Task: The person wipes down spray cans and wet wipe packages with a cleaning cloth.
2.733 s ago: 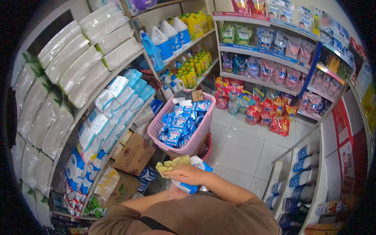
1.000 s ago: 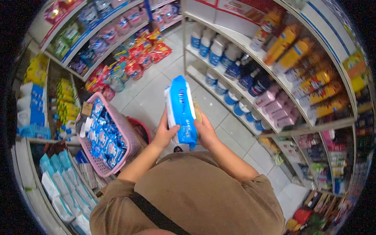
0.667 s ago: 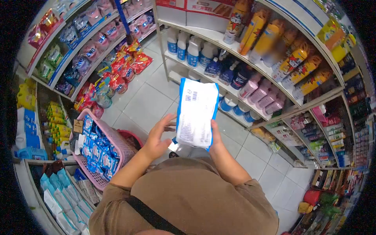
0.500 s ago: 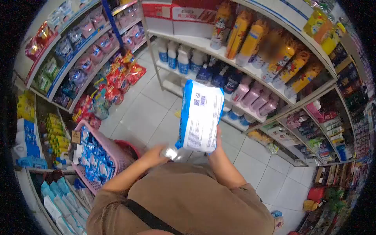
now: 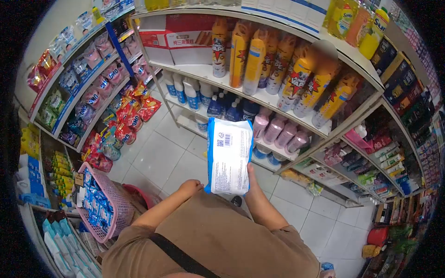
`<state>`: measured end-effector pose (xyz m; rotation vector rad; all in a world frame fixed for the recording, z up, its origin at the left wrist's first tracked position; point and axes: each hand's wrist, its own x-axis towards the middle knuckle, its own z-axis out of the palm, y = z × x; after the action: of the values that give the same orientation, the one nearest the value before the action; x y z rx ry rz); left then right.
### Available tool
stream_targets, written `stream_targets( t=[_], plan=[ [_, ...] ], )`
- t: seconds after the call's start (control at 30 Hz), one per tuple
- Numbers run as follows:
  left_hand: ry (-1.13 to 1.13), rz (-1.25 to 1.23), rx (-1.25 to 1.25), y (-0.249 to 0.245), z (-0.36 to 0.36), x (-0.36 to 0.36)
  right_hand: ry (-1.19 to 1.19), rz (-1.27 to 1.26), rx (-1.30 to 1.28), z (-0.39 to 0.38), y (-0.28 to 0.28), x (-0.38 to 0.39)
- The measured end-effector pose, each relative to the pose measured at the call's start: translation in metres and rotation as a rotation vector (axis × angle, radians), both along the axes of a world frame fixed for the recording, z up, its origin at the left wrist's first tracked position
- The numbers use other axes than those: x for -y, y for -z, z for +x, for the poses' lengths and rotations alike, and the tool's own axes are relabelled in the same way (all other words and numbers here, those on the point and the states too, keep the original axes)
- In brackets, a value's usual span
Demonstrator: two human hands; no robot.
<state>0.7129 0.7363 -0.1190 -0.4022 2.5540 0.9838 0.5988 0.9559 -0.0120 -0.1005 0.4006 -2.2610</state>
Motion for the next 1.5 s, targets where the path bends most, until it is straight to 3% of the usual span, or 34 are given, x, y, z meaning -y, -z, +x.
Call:
stream_targets(
  t=[0.07, 0.17, 0.23, 0.33, 0.37, 0.47, 0.5, 0.6, 0.63, 0.77, 0.9, 0.97, 1.07, 1.13, 1.17, 1.2, 1.27, 1.33, 1.37, 1.4, 1.5],
  plan=[
    [0.005, 0.126, 0.086, -0.022, -0.015, -0.017, 0.040, 0.071, -0.124, -0.001, -0.012, -0.020],
    [-0.136, 0.711, -0.149, -0.030, -0.044, -0.041, 0.018, 0.152, -0.187, -0.013, -0.011, -0.054],
    [-0.059, 1.353, -0.095, -0.099, -0.054, -0.059, -0.034, 0.205, -0.183, -0.021, -0.015, -0.067],
    [0.066, 1.568, -0.148, -0.120, -0.071, -0.087, 0.049, 0.296, -0.314, -0.025, 0.001, -0.076],
    [0.005, 1.637, -0.153, -0.129, -0.076, -0.098, 0.105, 0.286, -0.353, -0.025, 0.001, -0.073],
    [-0.008, 1.861, 0.093, -0.112, -0.085, -0.102, 0.149, 0.396, -0.355, -0.031, 0.003, -0.069],
    [-0.110, 1.927, 0.128, -0.110, -0.085, -0.103, 0.189, 0.452, -0.317, -0.033, -0.002, -0.067],
    [-0.295, 1.942, 0.172, -0.112, -0.087, -0.099, 0.456, 0.756, -0.581, -0.032, -0.025, -0.060],
    [-0.341, 1.921, 0.173, -0.116, -0.089, -0.098, 0.552, 0.891, -0.814, -0.033, -0.037, -0.060],
    [-0.402, 1.843, 0.219, -0.121, -0.101, -0.093, 0.646, 1.076, -1.051, -0.026, -0.061, -0.056],
    [-0.406, 1.686, 0.496, -0.121, -0.121, -0.081, 0.391, 1.233, -1.602, -0.013, -0.087, -0.051],
    [-0.229, 1.463, 0.388, -0.158, -0.116, -0.083, 0.323, 1.259, -1.780, -0.009, -0.102, -0.039],
    [-0.123, 1.411, 0.542, -0.170, -0.121, -0.081, 0.322, 1.461, -1.667, -0.012, -0.095, -0.039],
    [-0.044, 1.607, 0.796, -0.092, -0.138, -0.079, 0.441, 1.638, -1.523, -0.025, -0.082, -0.040],
    [-0.016, 1.491, 0.782, -0.120, -0.135, -0.079, 0.513, 1.680, -1.435, -0.034, -0.069, -0.046],
    [0.022, 1.505, 0.812, -0.114, -0.137, -0.077, 0.588, 1.720, -1.345, -0.037, -0.063, -0.051],
    [0.107, 1.530, 0.869, -0.096, -0.142, -0.075, 0.546, 1.694, -1.163, -0.029, -0.064, -0.045],
    [-0.012, 1.544, 0.956, -0.118, -0.143, -0.070, 0.381, 1.735, -1.088, -0.011, -0.059, -0.028],
    [-0.079, 1.543, 0.997, -0.126, -0.144, -0.066, 0.471, 1.654, -1.140, 0.005, -0.057, -0.015],
    [0.029, 1.618, 0.948, -0.123, -0.146, -0.065, 0.558, 1.573, -1.193, 0.021, -0.059, 0.000],
    [0.262, 1.736, 0.850, -0.103, -0.150, -0.064, 0.367, 1.498, -1.205, 0.061, -0.087, 0.016]
  ],
)
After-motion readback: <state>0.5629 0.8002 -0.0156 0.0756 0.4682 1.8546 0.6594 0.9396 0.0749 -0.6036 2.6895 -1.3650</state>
